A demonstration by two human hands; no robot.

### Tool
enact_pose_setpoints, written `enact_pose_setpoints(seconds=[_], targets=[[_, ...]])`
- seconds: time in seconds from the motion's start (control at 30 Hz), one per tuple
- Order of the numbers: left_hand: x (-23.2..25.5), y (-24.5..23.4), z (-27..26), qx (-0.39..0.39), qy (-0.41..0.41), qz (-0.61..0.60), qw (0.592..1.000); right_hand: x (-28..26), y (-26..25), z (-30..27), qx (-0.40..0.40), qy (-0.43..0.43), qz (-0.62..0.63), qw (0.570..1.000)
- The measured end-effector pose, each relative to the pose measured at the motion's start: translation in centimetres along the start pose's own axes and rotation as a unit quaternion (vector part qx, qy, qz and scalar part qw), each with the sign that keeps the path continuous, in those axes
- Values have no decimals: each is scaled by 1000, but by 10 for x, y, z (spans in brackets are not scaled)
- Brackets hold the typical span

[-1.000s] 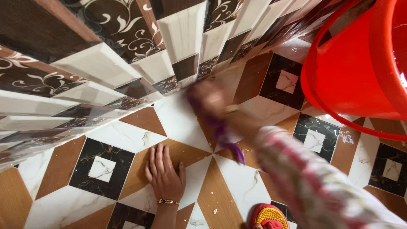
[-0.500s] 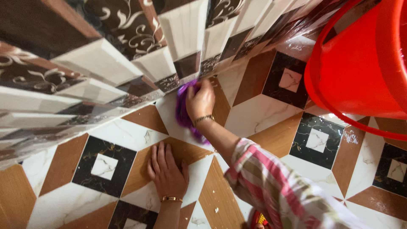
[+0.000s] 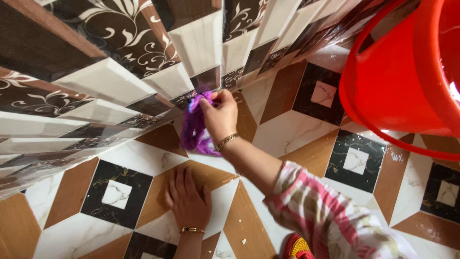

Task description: The person wipes a tiled floor and the lower edge of a tiled wall using a purple cloth, repeatedly dipping the cloth into a red bucket filled with water.

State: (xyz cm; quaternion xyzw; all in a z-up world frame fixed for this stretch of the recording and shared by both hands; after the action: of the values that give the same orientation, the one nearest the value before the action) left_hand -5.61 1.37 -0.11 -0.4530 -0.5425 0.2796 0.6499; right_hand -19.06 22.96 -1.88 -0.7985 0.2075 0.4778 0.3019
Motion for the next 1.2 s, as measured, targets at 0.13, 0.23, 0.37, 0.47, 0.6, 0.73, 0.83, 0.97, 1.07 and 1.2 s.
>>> enact_pose_setpoints(seconds=[0.13, 0.23, 0.37, 0.47, 0.6, 0.73, 0.83, 0.97, 1.07, 1.2], targets=[[5, -4, 2, 27, 30, -18, 999, 9, -27, 30, 39, 130, 177, 975], [2, -2, 0, 16, 25, -11, 999, 5, -27, 28, -8, 48, 238, 970], [2, -1, 1, 16, 11, 4, 1000, 4, -30, 27, 6, 16, 150, 989], [2, 0, 3, 2, -1, 1, 1000, 2, -32, 26, 14, 56, 128, 990], [5, -2, 1, 8, 14, 0, 1000, -20, -46, 13, 18, -74, 133, 988], [6, -4, 2, 15, 12, -7, 1000, -7, -39, 21, -1, 47, 102, 994], [5, -3, 2, 18, 21, -10, 1000, -6, -39, 16, 22, 42, 101, 994], [6, -3, 4, 14, 15, 5, 1000, -15, -43, 14, 10, -38, 147, 988], [6, -3, 4, 12, 15, 8, 1000, -2, -40, 22, 19, 11, 83, 996], [7, -3, 5, 15, 23, -3, 1000, -12, -43, 10, 23, -84, 150, 985]])
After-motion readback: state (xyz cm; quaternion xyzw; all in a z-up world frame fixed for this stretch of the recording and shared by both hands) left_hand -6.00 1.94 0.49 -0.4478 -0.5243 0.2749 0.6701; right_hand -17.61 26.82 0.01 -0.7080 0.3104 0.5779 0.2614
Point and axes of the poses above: each hand's wrist, its own z-axis towards the middle knuckle, its own y-axis out of the palm, x = y × z, the point moved 6 cm from there along z, towards the middle knuckle, and after that the axes turned 10 degrees about -z, right-handed, at the moved point
